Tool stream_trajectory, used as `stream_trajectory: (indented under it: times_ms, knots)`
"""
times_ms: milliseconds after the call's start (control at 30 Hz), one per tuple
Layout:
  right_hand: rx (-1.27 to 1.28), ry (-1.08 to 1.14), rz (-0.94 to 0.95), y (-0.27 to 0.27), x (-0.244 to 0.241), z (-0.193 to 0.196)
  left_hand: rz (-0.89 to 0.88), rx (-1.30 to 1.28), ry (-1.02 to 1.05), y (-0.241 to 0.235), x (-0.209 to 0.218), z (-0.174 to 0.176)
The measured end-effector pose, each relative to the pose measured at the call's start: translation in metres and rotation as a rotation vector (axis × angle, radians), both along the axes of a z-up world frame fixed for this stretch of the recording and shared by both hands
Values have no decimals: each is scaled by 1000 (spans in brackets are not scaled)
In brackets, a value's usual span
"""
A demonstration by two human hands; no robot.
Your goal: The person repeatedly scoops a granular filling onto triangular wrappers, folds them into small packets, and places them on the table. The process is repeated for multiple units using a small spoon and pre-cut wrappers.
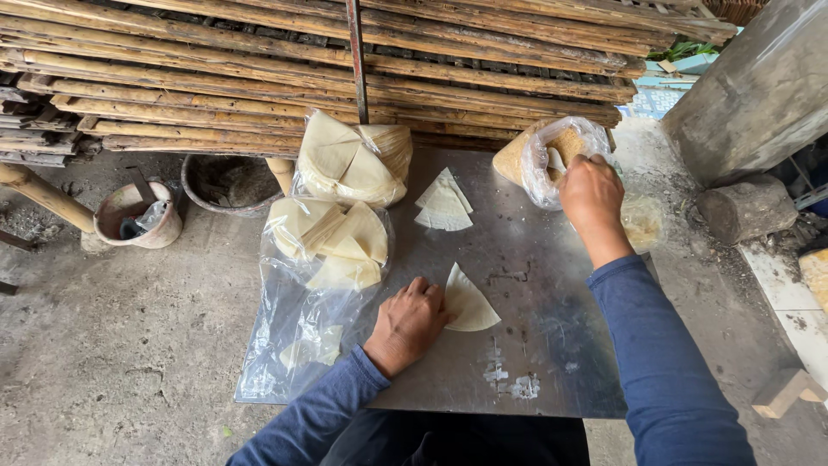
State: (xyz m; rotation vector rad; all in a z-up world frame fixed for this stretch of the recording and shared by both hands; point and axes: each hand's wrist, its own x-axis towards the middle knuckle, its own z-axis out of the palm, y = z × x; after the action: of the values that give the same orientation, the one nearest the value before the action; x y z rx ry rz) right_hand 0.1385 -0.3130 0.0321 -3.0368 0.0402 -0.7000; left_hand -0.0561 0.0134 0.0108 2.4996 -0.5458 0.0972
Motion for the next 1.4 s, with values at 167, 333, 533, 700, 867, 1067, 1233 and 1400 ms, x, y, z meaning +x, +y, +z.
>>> stream_trajectory:
  times_ms: [167,333,533,700,867,1067,1233,1400]
  knots:
    - [-162,-149,17,0,-2,2,15,-139,48,2,-2,4]
    - [-145,-12,75,0,-1,0,-35,-431,295,9,7,13]
    - [8,37,113,-1,-8,-3,16,-532,703,20,17,22]
    - [325,-31,80,-13,-10,0,5,-220,356,19,9,27]
    - [427,-118,76,-27,-10,2,-1,-262,172,21,3,20]
    - [105,-152,124,-25,-12,-6,-24,-389,121,22,1,5]
    - [-193,-83,178,-9,-5,-27,32,-433,109,22,-4,-2]
    - [344,-100,132,-9,-11,-11,63,-472,118,23,-5,-2]
